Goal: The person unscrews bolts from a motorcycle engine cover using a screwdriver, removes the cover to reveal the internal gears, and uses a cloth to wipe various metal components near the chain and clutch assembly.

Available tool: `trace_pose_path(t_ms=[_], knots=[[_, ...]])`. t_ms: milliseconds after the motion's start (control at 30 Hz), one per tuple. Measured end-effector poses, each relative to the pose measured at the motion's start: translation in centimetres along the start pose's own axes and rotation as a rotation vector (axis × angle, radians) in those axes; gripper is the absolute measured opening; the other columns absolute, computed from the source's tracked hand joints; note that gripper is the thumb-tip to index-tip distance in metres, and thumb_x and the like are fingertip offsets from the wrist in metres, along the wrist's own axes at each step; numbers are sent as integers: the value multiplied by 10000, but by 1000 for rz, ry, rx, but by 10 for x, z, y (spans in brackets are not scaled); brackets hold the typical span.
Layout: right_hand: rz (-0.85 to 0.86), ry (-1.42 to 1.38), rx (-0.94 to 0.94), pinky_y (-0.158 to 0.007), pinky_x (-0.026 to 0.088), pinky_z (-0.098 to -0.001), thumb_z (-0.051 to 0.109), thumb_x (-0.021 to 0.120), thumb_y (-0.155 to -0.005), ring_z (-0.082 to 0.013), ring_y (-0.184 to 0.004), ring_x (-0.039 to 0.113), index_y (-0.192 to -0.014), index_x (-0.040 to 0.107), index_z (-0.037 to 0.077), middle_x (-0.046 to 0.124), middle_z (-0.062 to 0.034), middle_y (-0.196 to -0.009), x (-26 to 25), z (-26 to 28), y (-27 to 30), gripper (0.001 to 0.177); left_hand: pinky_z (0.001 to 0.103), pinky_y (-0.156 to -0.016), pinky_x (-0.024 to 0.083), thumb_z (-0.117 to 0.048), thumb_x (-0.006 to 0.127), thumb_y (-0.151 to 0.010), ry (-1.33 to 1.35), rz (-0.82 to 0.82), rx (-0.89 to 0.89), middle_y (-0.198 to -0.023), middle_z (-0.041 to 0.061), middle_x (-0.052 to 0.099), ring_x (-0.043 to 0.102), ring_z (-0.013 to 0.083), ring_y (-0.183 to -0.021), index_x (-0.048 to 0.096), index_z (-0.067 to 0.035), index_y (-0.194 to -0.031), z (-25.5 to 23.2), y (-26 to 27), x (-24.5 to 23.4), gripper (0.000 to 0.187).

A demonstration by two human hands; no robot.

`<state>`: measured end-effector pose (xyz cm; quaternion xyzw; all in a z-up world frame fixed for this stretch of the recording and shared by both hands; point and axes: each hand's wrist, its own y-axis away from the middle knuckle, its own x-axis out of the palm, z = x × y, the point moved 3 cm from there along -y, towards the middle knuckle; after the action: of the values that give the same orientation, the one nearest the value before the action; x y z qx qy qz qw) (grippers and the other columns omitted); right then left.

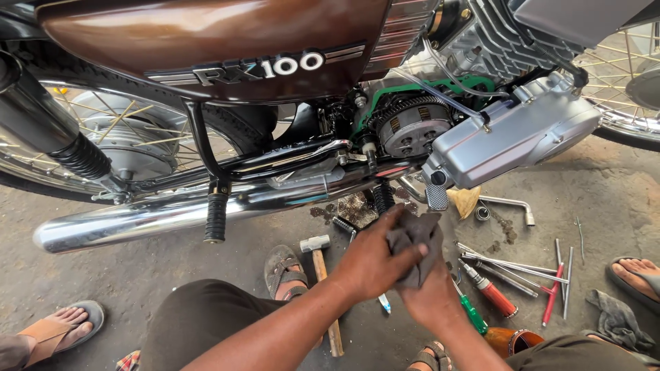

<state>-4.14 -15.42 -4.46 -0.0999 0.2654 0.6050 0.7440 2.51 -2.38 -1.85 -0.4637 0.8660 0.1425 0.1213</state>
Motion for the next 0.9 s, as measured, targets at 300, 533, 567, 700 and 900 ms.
trace_pose_path(t_ms=[300,533,567,700,900], knots=[[222,-1459,-179,-912,521,-476,509,556,-1071,-373,-1095,638,-1479,485,-26,632,-278,-1274,-92,24,-4,676,386,-849,580,-326,665,-865,56,-149,-212,-1094,152,738,754,288,-934,653,-148,-1306,-1,-13,-31,476],[128,-526,-121,-900,492,-404,-48,757,-905,-276,-1062,547,-1633,335,144,577,-160,-1209,-25,-70,-15,863,433,-961,531,-525,625,-987,480,66,-53,-1270,241,669,659,345,-1155,443,-57,-1452,-13,-13,6,684],[61,-430,-174,-947,476,-366,-52,736,-838,-231,-1138,555,-1544,394,103,587,-118,-1265,-18,-74,-14,799,455,-966,508,-513,637,-1003,276,-12,84,-1294,273,633,628,382,-1172,469,18,-1436,-16,-6,2,706],[-184,-432,-246,-960,573,-347,-43,519,-851,-213,-1116,711,-1381,601,53,704,-131,-1243,-8,-70,-47,545,443,-926,518,-469,610,-929,201,-353,-143,-1210,196,696,663,363,-1109,683,-70,-1259,14,-27,-14,523],[-215,469,-542,-936,528,-465,90,735,-632,-366,-1080,646,-1077,700,74,692,-146,-1159,32,-41,-115,447,440,-759,508,-303,629,-923,727,-618,-436,-918,174,714,661,315,-847,657,-12,-1100,107,-142,-6,342]])
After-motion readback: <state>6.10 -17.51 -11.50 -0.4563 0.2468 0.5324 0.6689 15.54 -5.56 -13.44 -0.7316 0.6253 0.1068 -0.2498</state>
